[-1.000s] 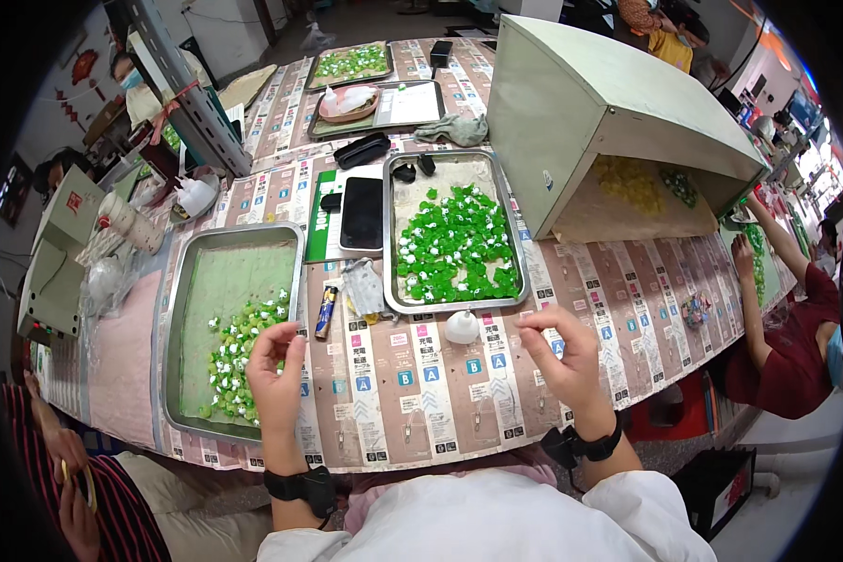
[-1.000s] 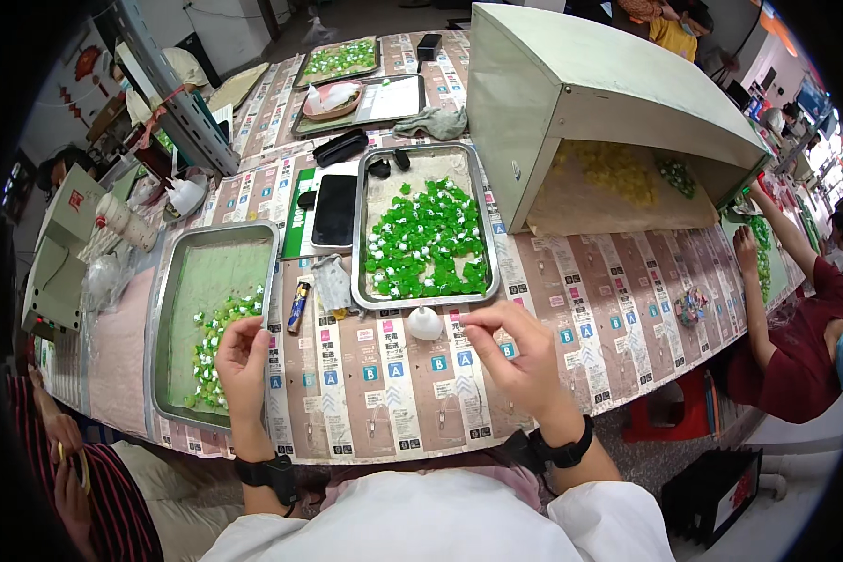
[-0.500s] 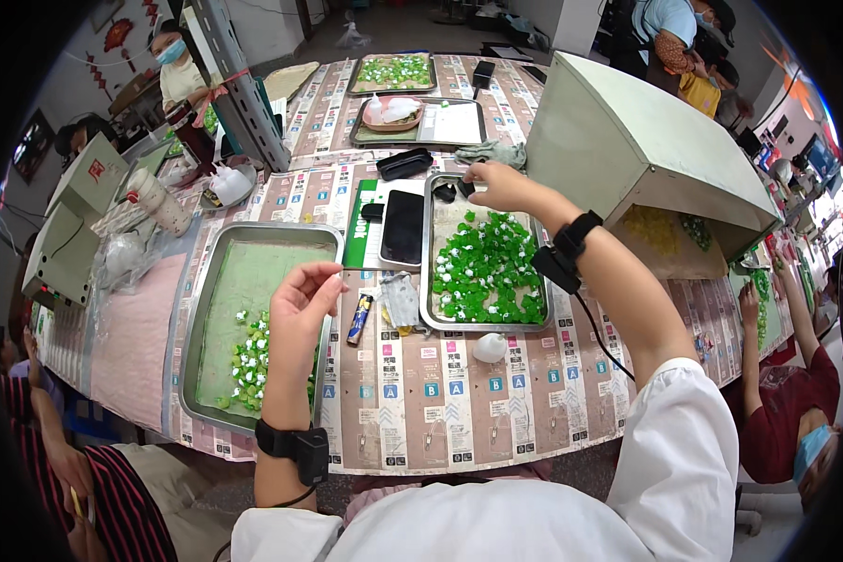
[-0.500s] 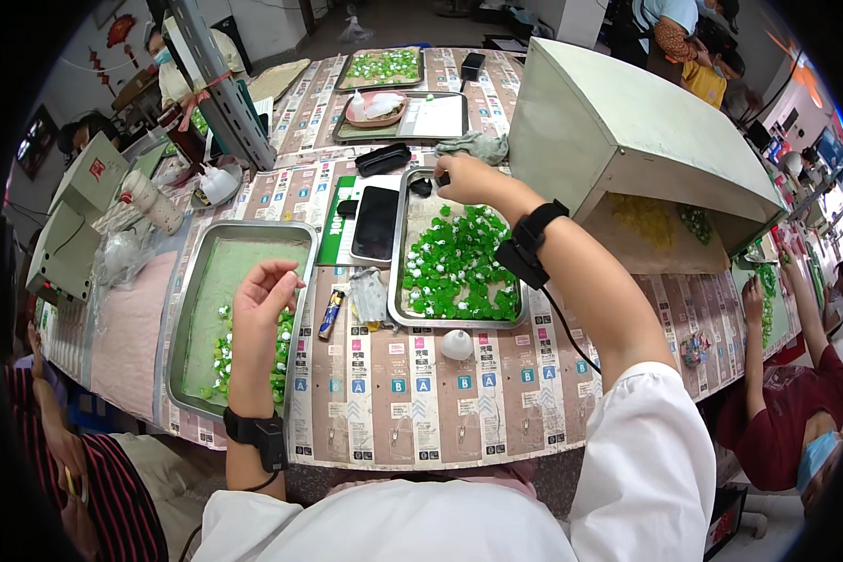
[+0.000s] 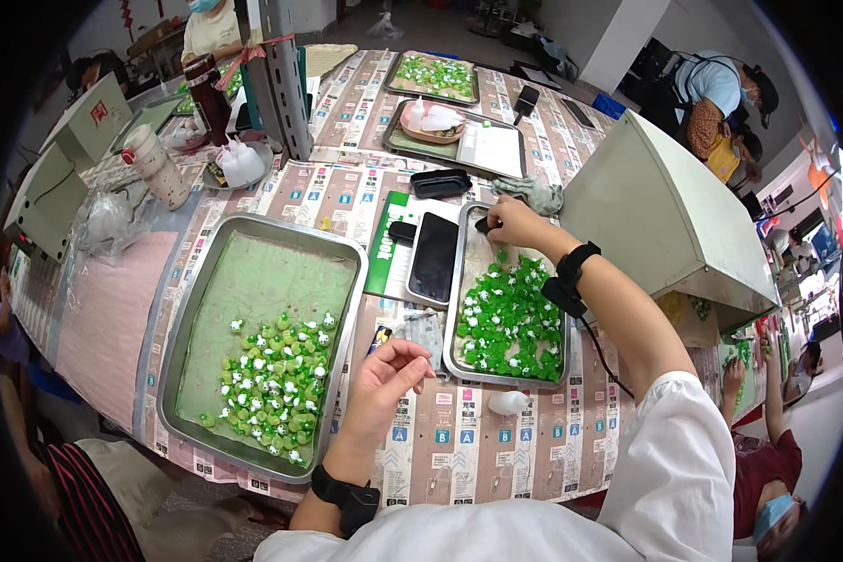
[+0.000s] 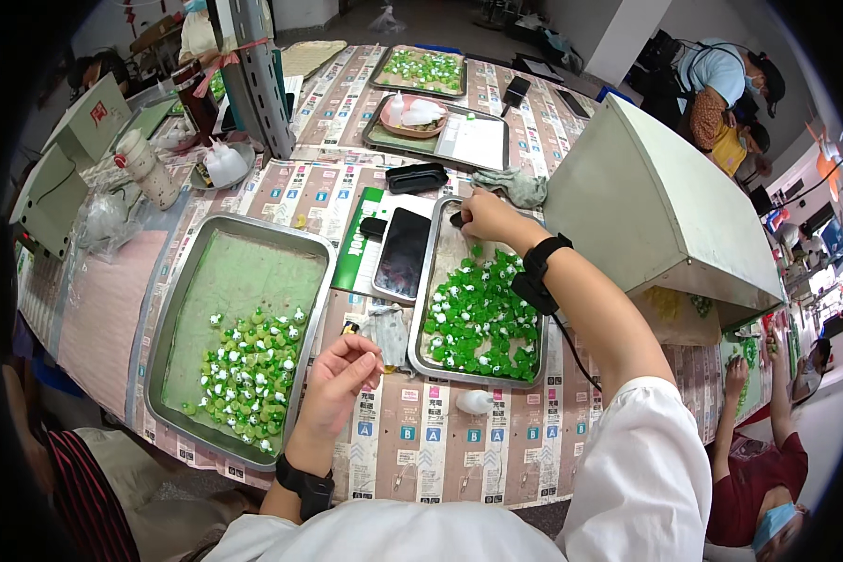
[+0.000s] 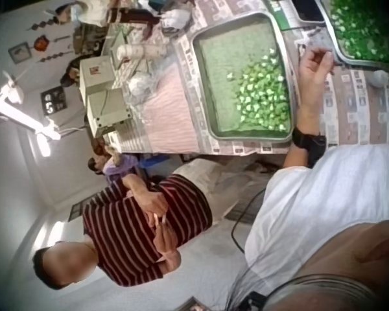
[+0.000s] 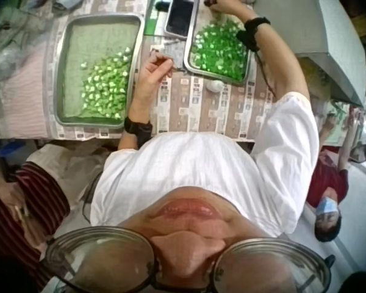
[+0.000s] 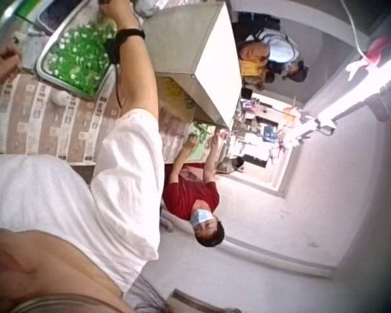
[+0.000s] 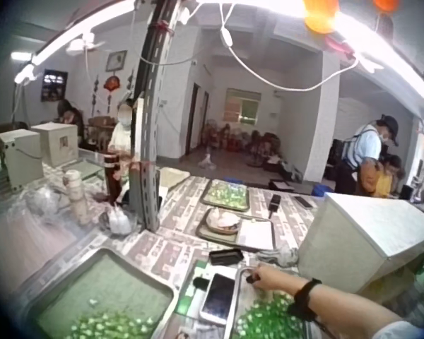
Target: Assembling two-part plastic toy components, specifically eyes, using glue.
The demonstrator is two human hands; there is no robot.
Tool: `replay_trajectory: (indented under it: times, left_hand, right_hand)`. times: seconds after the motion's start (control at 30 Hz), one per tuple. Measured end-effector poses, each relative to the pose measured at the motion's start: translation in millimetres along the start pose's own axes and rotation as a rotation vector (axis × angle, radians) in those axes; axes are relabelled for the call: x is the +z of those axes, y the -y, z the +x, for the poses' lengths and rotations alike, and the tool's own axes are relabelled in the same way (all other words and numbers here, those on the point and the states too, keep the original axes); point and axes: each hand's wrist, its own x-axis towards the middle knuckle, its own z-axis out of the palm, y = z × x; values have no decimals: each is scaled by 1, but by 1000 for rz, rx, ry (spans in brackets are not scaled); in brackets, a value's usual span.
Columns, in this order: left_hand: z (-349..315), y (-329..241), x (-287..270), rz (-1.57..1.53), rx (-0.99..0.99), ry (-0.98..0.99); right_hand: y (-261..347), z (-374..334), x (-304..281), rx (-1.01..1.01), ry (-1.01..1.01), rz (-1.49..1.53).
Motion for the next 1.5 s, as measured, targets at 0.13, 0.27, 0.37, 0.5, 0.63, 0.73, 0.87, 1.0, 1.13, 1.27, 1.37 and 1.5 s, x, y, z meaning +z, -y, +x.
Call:
replay_trajectory:
  times: [0.13,0.27,0.37,0.5,0.63,0.73,0.87,1.0,1.13,1.27,1.37,1.5]
  left_hand:
    - [0,7,-7,-55,-32,-10]
    - [1,8,-7,-63,-36,0]
    - [-6,2,-12,-101,-25,-38]
    - [-4,5,-16,-89,-29,-46]
    - [-5,6,-20,-84,-30,-29]
    - [-5,4,-20,-83,-42,-24]
    - [-3,4,-20,-87,-44,-23]
    - [-2,3,-14,-70,-52,-54]
    - [-3,2,-13,-80,-52,-64]
    - [-2,4,-14,-66,-33,-78]
    - [-1,5,-13,-68,-42,-60]
    - [-3,2,-13,-66,-46,-77]
  right_hand:
    - [17,24,-47,128,46,90]
    - [34,70,-69,17,-70,5]
    - [50,104,-53,-66,-47,-52]
    - [35,122,-20,-208,38,-119]
    - [40,121,-11,-176,89,3]
    - [29,116,-22,-118,1,157]
    - [16,98,-27,-170,57,-133]
    - [15,91,-18,-93,8,-212]
    - [22,89,-15,-52,14,-218]
    - [27,83,-8,-100,-4,-272]
    - [21,83,-6,-173,-45,-313]
    - [48,86,-15,-159,-26,-234]
